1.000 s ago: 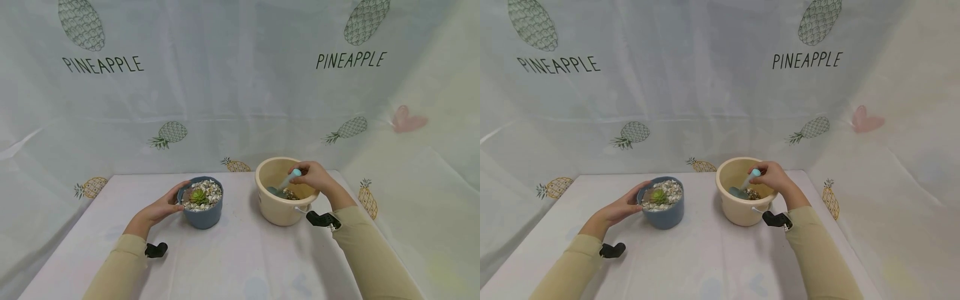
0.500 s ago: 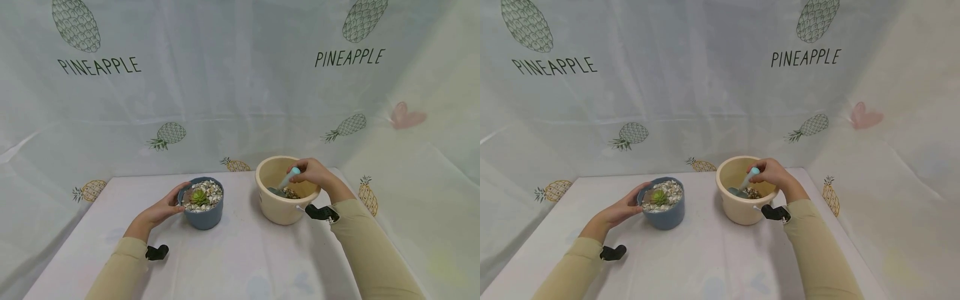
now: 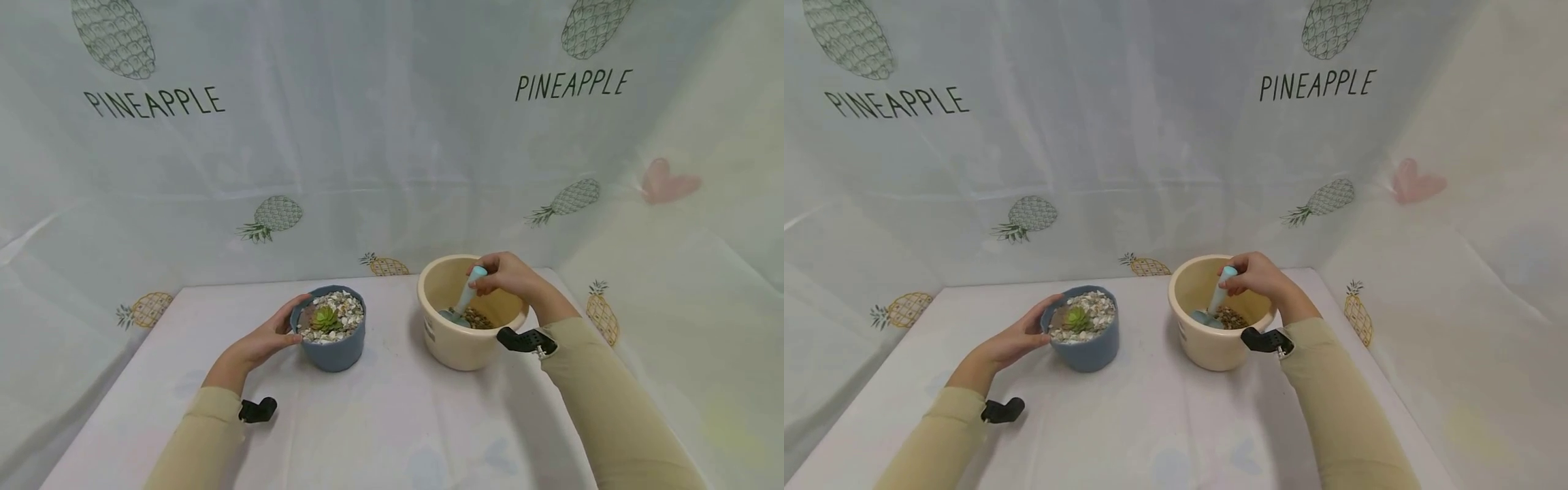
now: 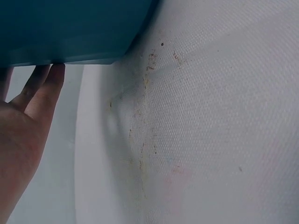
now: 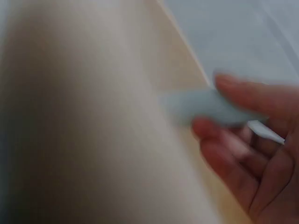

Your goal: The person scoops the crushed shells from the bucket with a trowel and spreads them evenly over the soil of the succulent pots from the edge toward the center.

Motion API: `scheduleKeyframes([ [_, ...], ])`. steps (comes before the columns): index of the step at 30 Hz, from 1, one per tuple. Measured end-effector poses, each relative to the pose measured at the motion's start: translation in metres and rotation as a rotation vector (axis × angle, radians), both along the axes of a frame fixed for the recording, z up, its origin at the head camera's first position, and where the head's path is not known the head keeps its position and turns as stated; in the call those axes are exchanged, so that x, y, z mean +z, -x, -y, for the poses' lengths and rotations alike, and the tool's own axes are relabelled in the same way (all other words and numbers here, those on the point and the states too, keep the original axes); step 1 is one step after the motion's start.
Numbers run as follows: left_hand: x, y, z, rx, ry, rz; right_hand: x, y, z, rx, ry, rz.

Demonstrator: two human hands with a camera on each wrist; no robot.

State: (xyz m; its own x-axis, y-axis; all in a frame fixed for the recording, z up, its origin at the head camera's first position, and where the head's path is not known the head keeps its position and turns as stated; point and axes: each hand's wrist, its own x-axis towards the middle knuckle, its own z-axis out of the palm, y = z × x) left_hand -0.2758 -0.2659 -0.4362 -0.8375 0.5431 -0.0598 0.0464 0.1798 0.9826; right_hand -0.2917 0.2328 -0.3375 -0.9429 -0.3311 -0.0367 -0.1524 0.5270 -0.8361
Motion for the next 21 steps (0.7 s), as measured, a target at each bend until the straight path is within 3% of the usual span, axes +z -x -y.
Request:
scheduleKeyframes([
  [9,-0.002,0.000,-0.001,0.003,-0.007,0.019,0.003,0.003,-0.003,0.022,0.033,0.049],
  [16,-0.008,-0.002,0.000,-0.002,-0.011,-0.014,0.004,0.005,-0.009,0.031,0.086,0.097],
  [21,-0.003,-0.002,0.000,-0.001,0.007,-0.035,0.007,0.008,-0.015,0.010,0.126,0.103],
])
